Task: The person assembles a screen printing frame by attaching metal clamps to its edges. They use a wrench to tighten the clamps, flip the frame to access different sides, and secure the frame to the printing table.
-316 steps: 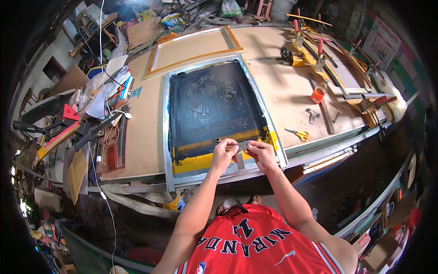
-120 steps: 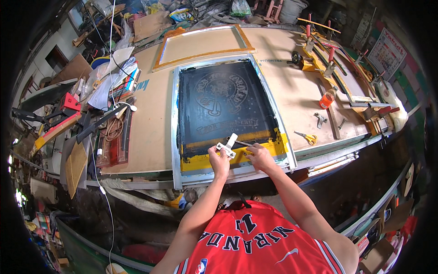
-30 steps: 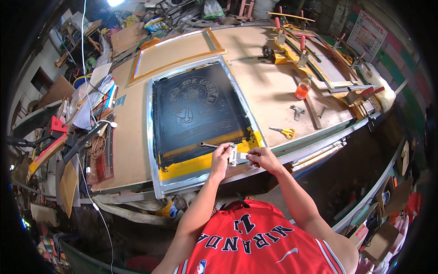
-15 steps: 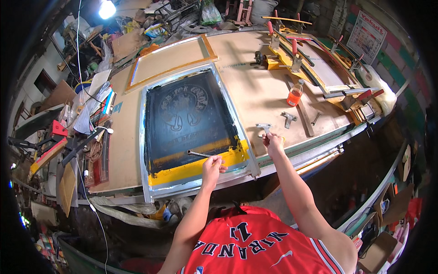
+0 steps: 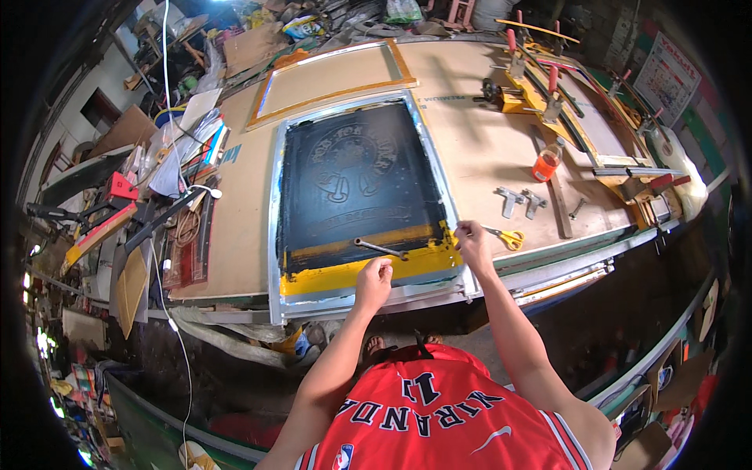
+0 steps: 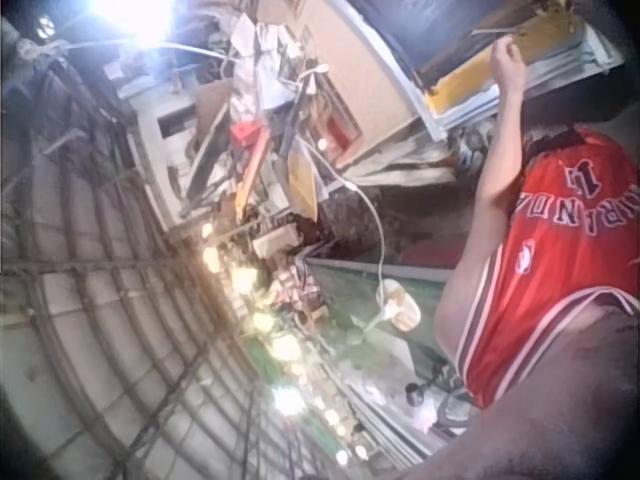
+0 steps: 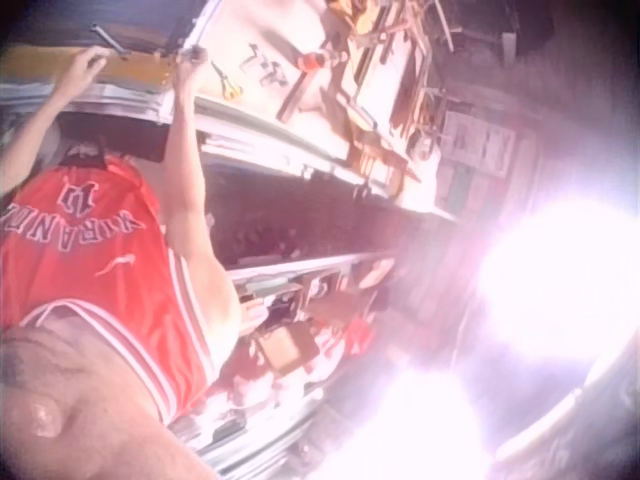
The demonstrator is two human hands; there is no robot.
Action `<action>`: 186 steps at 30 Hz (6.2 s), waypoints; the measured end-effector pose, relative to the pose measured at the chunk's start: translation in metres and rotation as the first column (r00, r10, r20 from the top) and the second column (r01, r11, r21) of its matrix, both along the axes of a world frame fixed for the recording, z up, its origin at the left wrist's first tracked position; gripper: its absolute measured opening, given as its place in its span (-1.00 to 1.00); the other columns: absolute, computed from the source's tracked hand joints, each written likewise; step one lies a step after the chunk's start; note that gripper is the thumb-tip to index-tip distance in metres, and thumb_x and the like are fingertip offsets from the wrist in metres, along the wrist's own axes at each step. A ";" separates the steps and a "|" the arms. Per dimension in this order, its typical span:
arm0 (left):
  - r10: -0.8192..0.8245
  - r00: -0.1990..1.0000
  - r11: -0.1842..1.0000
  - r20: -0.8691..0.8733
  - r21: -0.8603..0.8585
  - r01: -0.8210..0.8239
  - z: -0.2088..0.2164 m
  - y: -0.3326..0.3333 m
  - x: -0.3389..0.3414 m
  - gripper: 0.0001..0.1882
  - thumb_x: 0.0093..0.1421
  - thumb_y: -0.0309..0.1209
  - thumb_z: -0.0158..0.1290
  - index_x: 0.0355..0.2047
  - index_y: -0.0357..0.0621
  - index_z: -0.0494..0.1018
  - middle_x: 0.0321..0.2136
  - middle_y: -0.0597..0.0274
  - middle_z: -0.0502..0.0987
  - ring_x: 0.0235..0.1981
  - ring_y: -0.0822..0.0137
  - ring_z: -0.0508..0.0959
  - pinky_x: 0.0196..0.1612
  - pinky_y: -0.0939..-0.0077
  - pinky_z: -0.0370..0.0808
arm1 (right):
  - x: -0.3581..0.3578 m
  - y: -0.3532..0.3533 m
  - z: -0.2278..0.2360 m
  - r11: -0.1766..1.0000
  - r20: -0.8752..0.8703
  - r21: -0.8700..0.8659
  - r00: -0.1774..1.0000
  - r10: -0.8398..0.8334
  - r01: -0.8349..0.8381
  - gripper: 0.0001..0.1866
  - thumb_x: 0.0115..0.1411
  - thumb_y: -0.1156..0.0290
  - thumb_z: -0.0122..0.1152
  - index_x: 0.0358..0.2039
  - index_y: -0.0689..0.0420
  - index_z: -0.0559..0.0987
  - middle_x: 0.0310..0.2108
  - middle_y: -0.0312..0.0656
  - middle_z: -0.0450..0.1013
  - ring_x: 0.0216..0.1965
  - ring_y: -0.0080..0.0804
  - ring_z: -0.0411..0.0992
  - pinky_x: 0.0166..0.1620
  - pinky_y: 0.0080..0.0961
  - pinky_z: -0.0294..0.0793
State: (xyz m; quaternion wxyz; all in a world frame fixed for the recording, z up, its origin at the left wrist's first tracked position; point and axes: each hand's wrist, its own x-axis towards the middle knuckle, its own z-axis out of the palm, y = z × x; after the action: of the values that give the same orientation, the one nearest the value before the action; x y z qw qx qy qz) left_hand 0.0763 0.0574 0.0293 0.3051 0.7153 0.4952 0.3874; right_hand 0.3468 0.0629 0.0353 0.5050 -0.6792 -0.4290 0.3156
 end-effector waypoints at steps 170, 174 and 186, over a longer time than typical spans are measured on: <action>-0.165 0.961 0.923 -0.224 0.309 0.230 0.014 -0.070 0.200 -0.94 0.05 -0.39 0.22 -0.44 0.00 0.56 -0.33 0.31 0.56 -0.16 0.18 0.50 -0.03 0.13 0.25 | 0.330 -0.024 -0.020 0.765 0.604 -0.064 0.634 -0.482 0.641 -0.76 0.05 0.41 0.15 -0.33 0.24 0.69 -0.33 0.20 0.58 -0.23 0.16 0.58 -0.11 -0.08 0.57; -0.283 0.940 0.891 -0.189 0.310 0.331 0.028 -0.056 0.253 -0.91 0.06 -0.41 0.21 -0.38 -0.02 0.56 -0.29 0.30 0.58 -0.14 0.18 0.51 -0.01 0.16 0.25 | 0.335 -0.024 -0.020 0.714 0.614 -0.166 0.638 -0.464 0.680 -0.68 0.10 0.24 0.30 -0.35 0.30 0.67 -0.30 0.22 0.58 -0.19 0.17 0.57 -0.08 -0.06 0.56; -0.471 0.869 0.820 -0.151 0.289 0.494 0.030 -0.046 0.344 -0.85 0.07 -0.42 0.20 -0.30 -0.04 0.54 -0.26 0.30 0.59 -0.11 0.22 0.51 0.11 0.15 0.19 | 0.351 -0.036 -0.013 0.657 0.469 -0.397 0.757 -0.455 0.641 -0.58 0.05 0.14 0.32 -0.29 0.30 0.67 -0.23 0.20 0.59 -0.18 0.07 0.59 -0.08 -0.14 0.57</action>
State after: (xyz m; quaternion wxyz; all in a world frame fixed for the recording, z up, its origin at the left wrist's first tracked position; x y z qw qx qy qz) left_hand 0.4198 0.0113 0.0590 0.2557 0.8704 0.2396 0.3459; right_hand 0.6977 0.0264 0.0221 0.2876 -0.9325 -0.1720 0.1345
